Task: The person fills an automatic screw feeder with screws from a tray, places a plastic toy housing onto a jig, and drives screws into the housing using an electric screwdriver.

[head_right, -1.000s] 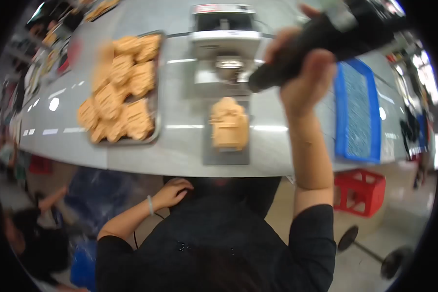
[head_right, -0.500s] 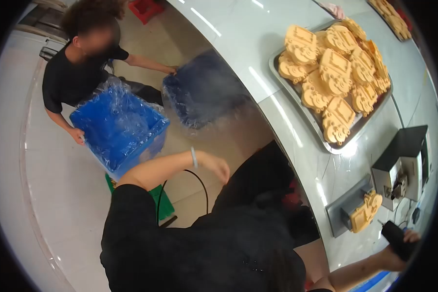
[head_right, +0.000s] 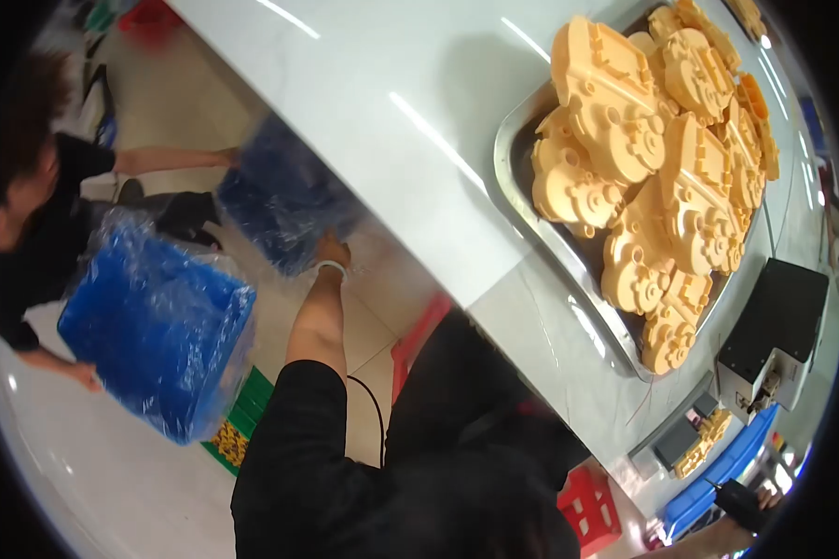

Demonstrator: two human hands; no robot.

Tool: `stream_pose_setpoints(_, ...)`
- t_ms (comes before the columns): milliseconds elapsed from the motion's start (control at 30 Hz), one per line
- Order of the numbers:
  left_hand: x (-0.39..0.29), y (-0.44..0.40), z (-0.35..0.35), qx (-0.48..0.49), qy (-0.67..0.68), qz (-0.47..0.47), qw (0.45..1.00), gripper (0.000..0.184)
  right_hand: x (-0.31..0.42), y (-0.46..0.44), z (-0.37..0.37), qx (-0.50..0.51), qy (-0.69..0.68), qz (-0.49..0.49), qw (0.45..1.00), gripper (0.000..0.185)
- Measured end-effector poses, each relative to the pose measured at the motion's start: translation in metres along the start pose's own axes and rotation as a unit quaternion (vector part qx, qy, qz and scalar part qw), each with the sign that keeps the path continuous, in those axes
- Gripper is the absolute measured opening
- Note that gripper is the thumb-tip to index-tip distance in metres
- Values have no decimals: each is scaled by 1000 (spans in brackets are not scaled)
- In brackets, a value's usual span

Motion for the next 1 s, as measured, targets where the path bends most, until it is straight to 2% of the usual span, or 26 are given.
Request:
stream_pose_setpoints(133, -1, -42, -2, -12, -4, 12, 1000, 68, 9, 0, -20, -14, 27, 5, 1000, 46)
stream_pose_setpoints(167, 13, -65, -27, 11, -56, 4, 998, 70, 11, -4, -19, -17, 32, 5, 999, 46)
stream_pose_setpoints(333, 17, -103, -51, 103, -56, -25, 993, 64, 18, -2, -38, -27, 59, 7, 998, 48)
stream_pose_setpoints(467, 16, -107, -79, 132, -63, -32, 989, 60, 21, 2, -44, -28, 71, 11, 997, 50)
stream_pose_setpoints(600, 9, -78, -120, 150, -73, -46, 985, 56, 18, 0, -54, -19, 76, 12, 997, 52)
stream_pose_setpoints(833, 2, 39, -241, 238, -57, -65, 967, 50, 2, 3, -62, -1, 55, 21, 998, 55)
stream_pose_setpoints(933, 10, 49, -267, 245, -29, -113, 963, 48, -7, 9, -72, 16, 45, 24, 999, 57)
stream_pose_setpoints(967, -14, 52, -200, 119, -47, -128, 983, 54, -17, 10, -77, 23, 38, 17, 999, 57)
stream_pose_setpoints(1000, -22, 66, -138, 115, -156, -176, 965, 63, -26, 11, -79, 29, 33, 12, 999, 58)
Point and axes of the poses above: each hand's wrist, its own y-axis away from the middle knuckle, its own z-axis out of the back of the hand, x = y × z, the point moved 6 cm from there along -y, towards the middle knuckle, and after that the axes turned 7 degrees about -z, right-handed, at the moved point
